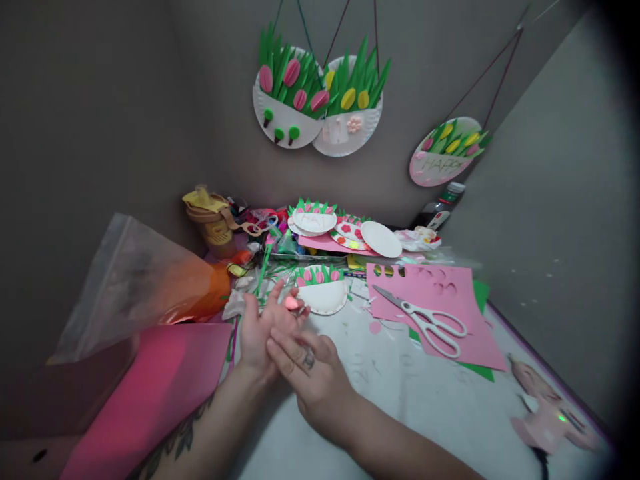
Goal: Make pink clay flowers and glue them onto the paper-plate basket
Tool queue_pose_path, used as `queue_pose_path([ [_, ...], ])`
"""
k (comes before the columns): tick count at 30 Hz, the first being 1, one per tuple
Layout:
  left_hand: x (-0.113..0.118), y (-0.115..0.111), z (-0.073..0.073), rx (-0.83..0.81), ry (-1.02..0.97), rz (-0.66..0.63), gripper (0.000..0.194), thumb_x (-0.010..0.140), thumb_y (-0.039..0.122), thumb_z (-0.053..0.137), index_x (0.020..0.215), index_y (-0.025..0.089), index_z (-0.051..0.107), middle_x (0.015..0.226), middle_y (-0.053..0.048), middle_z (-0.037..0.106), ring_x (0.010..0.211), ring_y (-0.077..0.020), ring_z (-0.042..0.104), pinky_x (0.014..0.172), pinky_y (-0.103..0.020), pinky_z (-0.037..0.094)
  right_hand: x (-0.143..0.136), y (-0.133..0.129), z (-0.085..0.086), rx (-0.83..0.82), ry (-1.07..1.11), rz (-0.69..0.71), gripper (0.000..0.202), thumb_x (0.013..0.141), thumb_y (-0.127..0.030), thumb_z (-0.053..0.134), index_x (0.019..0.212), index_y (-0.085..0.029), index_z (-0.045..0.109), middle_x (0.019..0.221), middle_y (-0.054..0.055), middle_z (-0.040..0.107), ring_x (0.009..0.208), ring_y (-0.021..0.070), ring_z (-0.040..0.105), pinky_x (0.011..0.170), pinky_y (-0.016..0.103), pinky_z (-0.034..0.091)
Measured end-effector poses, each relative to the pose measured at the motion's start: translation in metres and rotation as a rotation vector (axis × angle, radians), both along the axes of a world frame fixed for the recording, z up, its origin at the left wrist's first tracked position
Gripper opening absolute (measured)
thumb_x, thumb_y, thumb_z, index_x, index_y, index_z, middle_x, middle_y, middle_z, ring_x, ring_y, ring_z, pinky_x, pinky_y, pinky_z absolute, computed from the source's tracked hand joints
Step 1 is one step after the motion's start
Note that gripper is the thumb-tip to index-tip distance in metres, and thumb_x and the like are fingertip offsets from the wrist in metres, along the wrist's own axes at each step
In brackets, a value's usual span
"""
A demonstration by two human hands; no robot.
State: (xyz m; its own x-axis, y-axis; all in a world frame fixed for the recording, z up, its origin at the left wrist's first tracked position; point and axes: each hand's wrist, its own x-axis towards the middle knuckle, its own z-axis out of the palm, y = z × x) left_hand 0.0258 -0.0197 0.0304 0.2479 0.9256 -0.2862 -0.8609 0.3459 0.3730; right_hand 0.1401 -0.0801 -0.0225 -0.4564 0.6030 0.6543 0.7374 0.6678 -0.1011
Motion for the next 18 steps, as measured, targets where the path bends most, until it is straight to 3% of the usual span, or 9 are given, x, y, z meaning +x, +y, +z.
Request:
queue_pose_path([
  [3, 0.0004, -0.0007, -0.0003, -0.032, 0.026, -0.030, 0.057, 0.089, 0.062, 0.023, 0.108, 0.019, 0.055, 0.098, -0.009, 0.059, 0.076, -0.0187, 0.060, 0.074, -0.038, 0.053, 0.0015, 0.0015, -0.0008, -0.005, 0.002, -0.090, 0.056, 0.085, -0.001, 0.036, 0.139, -0.017, 0.043, 0.141, 0.002, 0.048, 0.112, 0.0249, 0.046, 0.083, 0.039, 0.041],
  [6, -0.0002, 0.0005, -0.0008, 0.061, -0.027, 0.050, 0.058, 0.088, 0.065, 0.025, 0.103, 0.019, 0.055, 0.093, -0.008, 0.058, 0.075, -0.0179, 0.060, 0.077, -0.038, 0.053, 0.0015, 0.0008, -0.0012, 0.007, -0.020, -0.040, 0.056, 0.084, -0.001, 0.035, 0.137, -0.016, 0.046, 0.140, 0.001, 0.050, 0.109, 0.0249, 0.047, 0.084, 0.040, 0.041],
  [8, 0.0004, 0.0001, -0.0010, 0.031, -0.017, 0.023, 0.058, 0.088, 0.065, 0.023, 0.105, 0.019, 0.055, 0.094, -0.008, 0.058, 0.073, -0.0176, 0.060, 0.075, -0.038, 0.053, 0.0006, 0.0005, -0.0006, 0.016, -0.015, -0.010, 0.054, 0.085, -0.002, 0.036, 0.135, -0.016, 0.048, 0.139, 0.000, 0.051, 0.113, 0.0251, 0.045, 0.086, 0.040, 0.040],
  [11, 0.0019, -0.0014, -0.0008, -0.059, 0.028, -0.064, 0.056, 0.090, 0.061, 0.023, 0.112, 0.019, 0.054, 0.099, -0.009, 0.059, 0.072, -0.0170, 0.060, 0.071, -0.036, 0.053, 0.0003, 0.0009, 0.0004, 0.007, 0.003, -0.081, 0.055, 0.085, -0.002, 0.037, 0.137, -0.016, 0.045, 0.141, 0.002, 0.049, 0.117, 0.0253, 0.042, 0.086, 0.040, 0.039],
  [15, 0.0019, -0.0004, -0.0013, 0.057, -0.018, 0.034, 0.058, 0.089, 0.064, 0.023, 0.104, 0.018, 0.055, 0.091, -0.007, 0.058, 0.073, -0.0170, 0.059, 0.075, -0.036, 0.052, 0.0011, -0.0007, -0.0002, 0.005, -0.040, -0.051, 0.057, 0.082, -0.001, 0.036, 0.136, -0.016, 0.047, 0.142, 0.000, 0.047, 0.112, 0.0249, 0.044, 0.085, 0.039, 0.038],
  [18, 0.0016, 0.0001, -0.0027, -0.010, 0.020, -0.011, 0.058, 0.089, 0.063, 0.021, 0.108, 0.019, 0.054, 0.096, -0.008, 0.059, 0.073, -0.0173, 0.060, 0.072, -0.036, 0.053, 0.0005, -0.0017, -0.0011, -0.008, -0.037, -0.036, 0.055, 0.083, -0.004, 0.037, 0.136, -0.017, 0.047, 0.143, -0.001, 0.045, 0.115, 0.0257, 0.043, 0.087, 0.040, 0.037],
])
